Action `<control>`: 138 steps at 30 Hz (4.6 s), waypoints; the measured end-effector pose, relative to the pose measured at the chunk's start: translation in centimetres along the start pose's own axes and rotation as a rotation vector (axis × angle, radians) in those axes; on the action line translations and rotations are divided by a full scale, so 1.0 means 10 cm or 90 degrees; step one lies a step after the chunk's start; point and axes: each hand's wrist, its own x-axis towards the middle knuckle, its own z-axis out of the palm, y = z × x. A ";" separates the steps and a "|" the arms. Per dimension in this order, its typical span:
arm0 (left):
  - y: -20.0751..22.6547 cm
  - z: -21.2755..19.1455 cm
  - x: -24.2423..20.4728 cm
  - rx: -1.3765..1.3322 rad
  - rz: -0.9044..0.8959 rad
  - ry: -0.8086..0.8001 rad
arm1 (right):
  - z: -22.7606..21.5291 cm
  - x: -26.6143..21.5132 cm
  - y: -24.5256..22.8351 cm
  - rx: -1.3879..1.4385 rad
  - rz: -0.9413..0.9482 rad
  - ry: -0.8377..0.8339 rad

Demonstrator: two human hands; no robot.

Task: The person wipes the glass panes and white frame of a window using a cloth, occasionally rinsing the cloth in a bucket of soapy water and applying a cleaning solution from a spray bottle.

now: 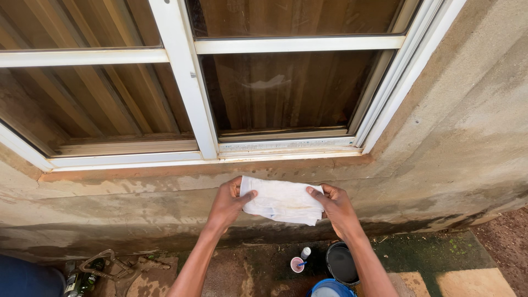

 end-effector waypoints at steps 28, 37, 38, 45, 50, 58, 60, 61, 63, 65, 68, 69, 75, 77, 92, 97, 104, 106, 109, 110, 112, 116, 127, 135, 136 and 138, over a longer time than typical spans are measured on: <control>0.11 0.55 0.06 -0.231 0.041 0.022 | 0.28 -0.05 -0.21 0.350 0.090 -0.169; 0.08 0.59 0.24 -0.135 0.078 0.164 | 0.31 -0.02 -0.23 0.335 0.001 -0.138; 0.13 0.61 0.23 -0.081 0.111 0.179 | 0.30 -0.01 -0.26 0.312 -0.015 -0.123; 0.52 0.67 0.22 -0.112 -0.023 0.009 | 0.18 0.11 -0.55 0.260 -0.082 -0.122; 0.68 0.78 0.39 -0.309 0.174 0.056 | 0.20 0.23 -0.71 0.384 -0.067 -0.143; 1.41 0.55 0.58 -0.134 0.315 0.137 | 0.17 0.33 -1.43 0.484 -0.084 -0.280; 1.71 0.41 0.58 -0.069 0.334 0.157 | 0.16 0.36 -1.75 0.479 -0.136 -0.283; 1.87 0.35 0.56 -0.027 0.429 0.224 | 0.15 0.38 -1.90 0.490 -0.174 -0.293; 2.21 0.21 0.49 0.017 0.542 0.297 | 0.14 0.43 -2.19 0.499 -0.232 -0.309; 2.55 0.05 0.37 0.040 0.548 0.329 | 0.11 0.49 -2.44 0.482 -0.296 -0.271; 3.02 -0.19 0.22 0.124 0.530 0.280 | 0.08 0.60 -2.83 0.470 -0.413 -0.230; 3.17 -0.29 0.22 0.128 0.550 0.282 | 0.08 0.63 -2.98 0.472 -0.433 -0.231; 3.94 -1.04 0.74 0.523 0.779 0.428 | -0.05 0.90 -4.01 0.214 -0.704 0.135; 4.20 -1.30 0.99 0.600 0.851 0.507 | -0.07 1.02 -4.35 0.014 -0.875 0.346; 4.63 -1.61 1.39 0.736 0.917 0.623 | 0.38 1.72 -5.33 -0.570 -0.929 0.610; 4.62 -1.62 1.39 0.689 0.961 0.614 | 0.34 1.72 -5.38 -0.578 -0.946 0.709; 4.61 -1.60 1.37 0.689 0.959 0.619 | 0.34 1.49 -5.78 -0.661 -0.792 0.444; 4.60 -1.60 1.39 0.683 0.960 0.619 | 0.37 1.52 -5.96 -0.666 -0.825 0.468; 4.59 -1.63 1.40 0.673 0.966 0.602 | 0.51 1.62 -5.90 -0.764 -0.934 0.436; 4.59 -1.65 1.39 0.670 0.973 0.584 | 0.55 1.63 -5.87 -0.855 -1.007 0.377; 4.59 -1.66 1.38 0.688 0.965 0.588 | 0.43 1.60 -5.98 -0.828 -0.956 0.371; 4.58 -1.69 1.36 0.694 0.929 0.551 | 0.30 1.58 -6.03 -0.741 -0.962 0.470; 4.43 -1.81 1.19 0.892 0.802 0.673 | 0.52 1.69 -6.11 -0.809 -1.026 0.417; 4.33 -1.91 1.38 0.865 0.880 0.706 | 0.67 1.76 -6.51 -0.917 -1.046 0.347; 4.32 -1.91 1.39 0.865 0.875 0.714 | 0.66 1.73 -6.67 -0.864 -1.059 0.360; 4.30 -1.91 1.41 0.865 0.868 0.725 | 0.72 1.71 -6.75 -0.811 -1.073 0.369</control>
